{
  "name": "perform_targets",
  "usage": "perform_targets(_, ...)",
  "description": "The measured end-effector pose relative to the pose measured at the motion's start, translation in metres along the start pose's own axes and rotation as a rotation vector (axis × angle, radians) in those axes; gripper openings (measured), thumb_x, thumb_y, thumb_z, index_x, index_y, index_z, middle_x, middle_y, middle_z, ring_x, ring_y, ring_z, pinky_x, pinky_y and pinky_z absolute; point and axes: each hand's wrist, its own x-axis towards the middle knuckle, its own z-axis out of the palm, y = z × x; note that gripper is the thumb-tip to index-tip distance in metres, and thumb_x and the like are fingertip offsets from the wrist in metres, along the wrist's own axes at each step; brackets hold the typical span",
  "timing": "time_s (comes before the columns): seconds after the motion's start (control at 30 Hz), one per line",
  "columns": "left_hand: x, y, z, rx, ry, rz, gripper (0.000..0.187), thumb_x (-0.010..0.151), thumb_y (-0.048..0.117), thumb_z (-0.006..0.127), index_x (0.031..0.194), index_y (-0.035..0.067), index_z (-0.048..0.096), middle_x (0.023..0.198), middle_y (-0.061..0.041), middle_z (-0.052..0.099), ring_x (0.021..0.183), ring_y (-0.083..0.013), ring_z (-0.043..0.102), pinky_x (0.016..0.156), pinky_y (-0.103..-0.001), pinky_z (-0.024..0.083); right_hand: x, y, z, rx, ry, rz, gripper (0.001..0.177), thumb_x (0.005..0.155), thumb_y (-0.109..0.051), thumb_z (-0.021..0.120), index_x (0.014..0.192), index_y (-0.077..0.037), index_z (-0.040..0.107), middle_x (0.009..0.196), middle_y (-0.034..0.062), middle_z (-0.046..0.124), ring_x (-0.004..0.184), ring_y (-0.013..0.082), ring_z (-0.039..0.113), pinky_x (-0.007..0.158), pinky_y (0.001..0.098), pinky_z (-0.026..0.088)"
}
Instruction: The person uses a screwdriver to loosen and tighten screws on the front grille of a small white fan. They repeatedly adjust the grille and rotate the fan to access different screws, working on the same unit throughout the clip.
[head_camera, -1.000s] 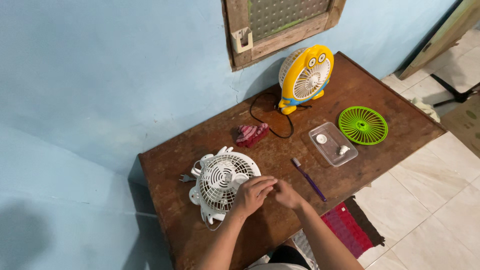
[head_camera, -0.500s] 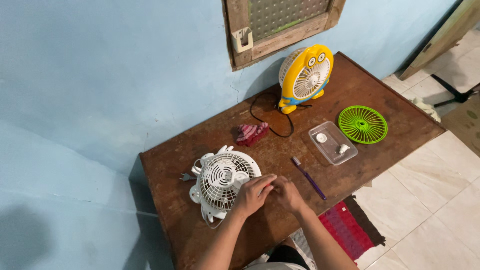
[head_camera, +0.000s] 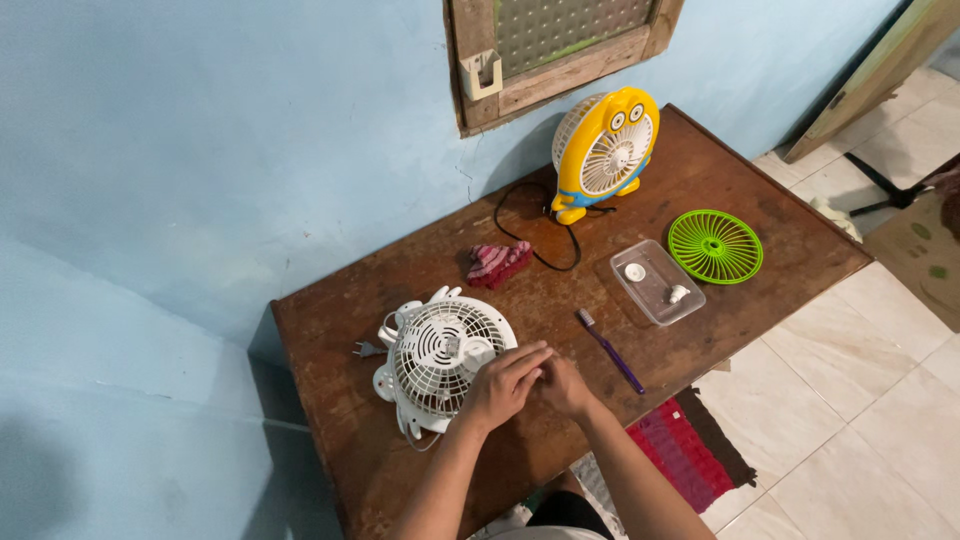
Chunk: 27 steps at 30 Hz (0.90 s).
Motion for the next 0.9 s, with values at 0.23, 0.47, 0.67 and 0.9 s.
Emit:
perform_targets(0.23, 0.005, 0.004, 0.0, 0.096, -0.089, -0.389, 0.026, 0.09, 0.027, 0.081, 0.111, 0.011, 0.076, 0.098, -0.005, 0.075, 0.09, -0.0224, 0.075, 0.079, -0.036, 0.062, -0.008, -0.005, 0.019, -0.077, 0.26, -0.012, 0.049, 0.069, -0.007, 0.077, 0.117, -0.003, 0.066, 0.111, 0.022, 0.069, 0.103, 0.0448, 0.066, 0.085, 0.0466, 0.054)
perform_targets(0.47, 0.006, 0.011, -0.018, -0.045, -0.07, -0.065, 0.038, 0.093, 0.011, 0.069, 0.13, 0.002, 0.069, 0.132, -0.016, 0.069, 0.117, -0.0338, 0.068, 0.095, -0.041, 0.056, -0.002, 0.005, 0.006, 0.125, 0.017, 0.028, 0.033, 0.085, -0.009, 0.068, 0.119, -0.005, 0.067, 0.113, 0.0185, 0.075, 0.104, 0.0381, 0.074, 0.086, 0.0427, 0.058)
perform_targets(0.67, 0.005, 0.009, -0.01, -0.01, -0.084, -0.247, 0.032, 0.092, 0.018, 0.077, 0.122, 0.01, 0.072, 0.116, -0.009, 0.075, 0.107, -0.0265, 0.074, 0.09, -0.035, 0.061, -0.006, -0.029, -0.003, -0.019, 0.075, 0.018, 0.049, 0.078, -0.013, 0.076, 0.124, -0.006, 0.061, 0.115, 0.0205, 0.07, 0.106, 0.042, 0.067, 0.085, 0.0467, 0.054)
perform_targets(0.9, 0.003, 0.013, -0.016, 0.021, -0.012, -0.147, 0.036, 0.089, 0.015, 0.078, 0.123, 0.005, 0.07, 0.114, -0.014, 0.073, 0.102, -0.0312, 0.072, 0.086, -0.039, 0.059, -0.004, -0.024, -0.003, -0.16, 0.037, -0.029, 0.039, 0.074, -0.013, 0.078, 0.11, -0.006, 0.066, 0.107, 0.0216, 0.069, 0.102, 0.0433, 0.066, 0.085, 0.0477, 0.054)
